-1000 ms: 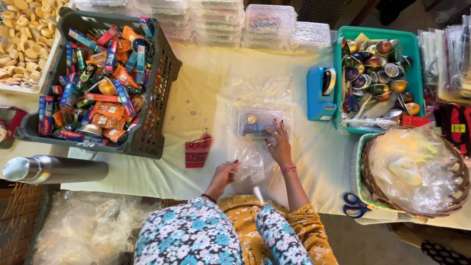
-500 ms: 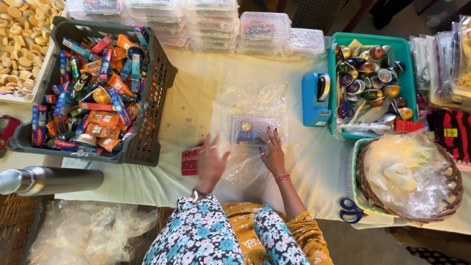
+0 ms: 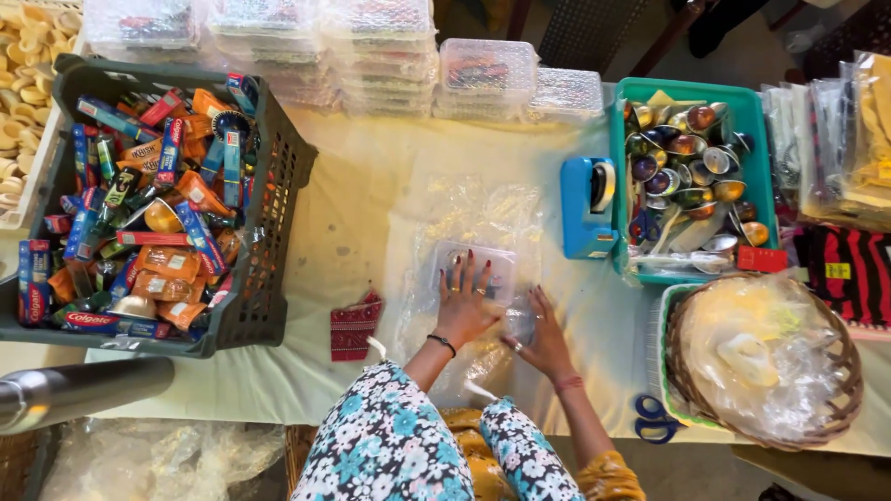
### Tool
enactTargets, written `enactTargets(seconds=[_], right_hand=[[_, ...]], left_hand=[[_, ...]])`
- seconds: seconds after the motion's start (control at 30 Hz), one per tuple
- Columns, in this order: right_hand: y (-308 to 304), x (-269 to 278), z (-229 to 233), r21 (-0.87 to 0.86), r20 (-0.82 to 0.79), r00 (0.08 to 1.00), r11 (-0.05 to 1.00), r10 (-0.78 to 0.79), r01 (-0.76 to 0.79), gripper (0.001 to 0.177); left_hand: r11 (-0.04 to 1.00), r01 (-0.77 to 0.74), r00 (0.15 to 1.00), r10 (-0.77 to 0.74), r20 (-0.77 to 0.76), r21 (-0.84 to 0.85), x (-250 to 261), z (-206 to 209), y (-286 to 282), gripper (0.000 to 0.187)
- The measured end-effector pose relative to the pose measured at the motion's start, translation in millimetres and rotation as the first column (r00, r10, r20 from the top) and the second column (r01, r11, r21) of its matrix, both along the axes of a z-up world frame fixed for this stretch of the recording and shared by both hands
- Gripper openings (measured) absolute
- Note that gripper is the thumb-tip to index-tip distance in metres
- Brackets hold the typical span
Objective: The person unwraps a small red packet and places it on the table. They then pick up a toothpaste tube and a spoon, placing them into a clear plastic container. Finally, they wrap the container in bubble wrap.
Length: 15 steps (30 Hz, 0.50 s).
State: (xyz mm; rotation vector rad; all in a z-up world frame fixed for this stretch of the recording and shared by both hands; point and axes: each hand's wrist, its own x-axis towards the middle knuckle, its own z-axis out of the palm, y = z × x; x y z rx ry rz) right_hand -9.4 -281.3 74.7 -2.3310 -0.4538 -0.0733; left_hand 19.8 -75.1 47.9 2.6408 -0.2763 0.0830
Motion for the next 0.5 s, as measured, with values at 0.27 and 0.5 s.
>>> enactTargets(seconds=[0.27,0.5], right_hand=[[-35,78,-10,-0.005,0.031,0.991,0.992,-0.130,0.130,0.023],[3,222,-36,-0.207,0.109,0.984,0.965,-0.141,0.161,0.072]], left_hand=[[0.962,0.061,0.975,-0.001,-0.221,0.265,4,5,-8,0.138],[0.962,0.026,0.991,0.010,-0.131,0.273,1,-8,-11,0.137]])
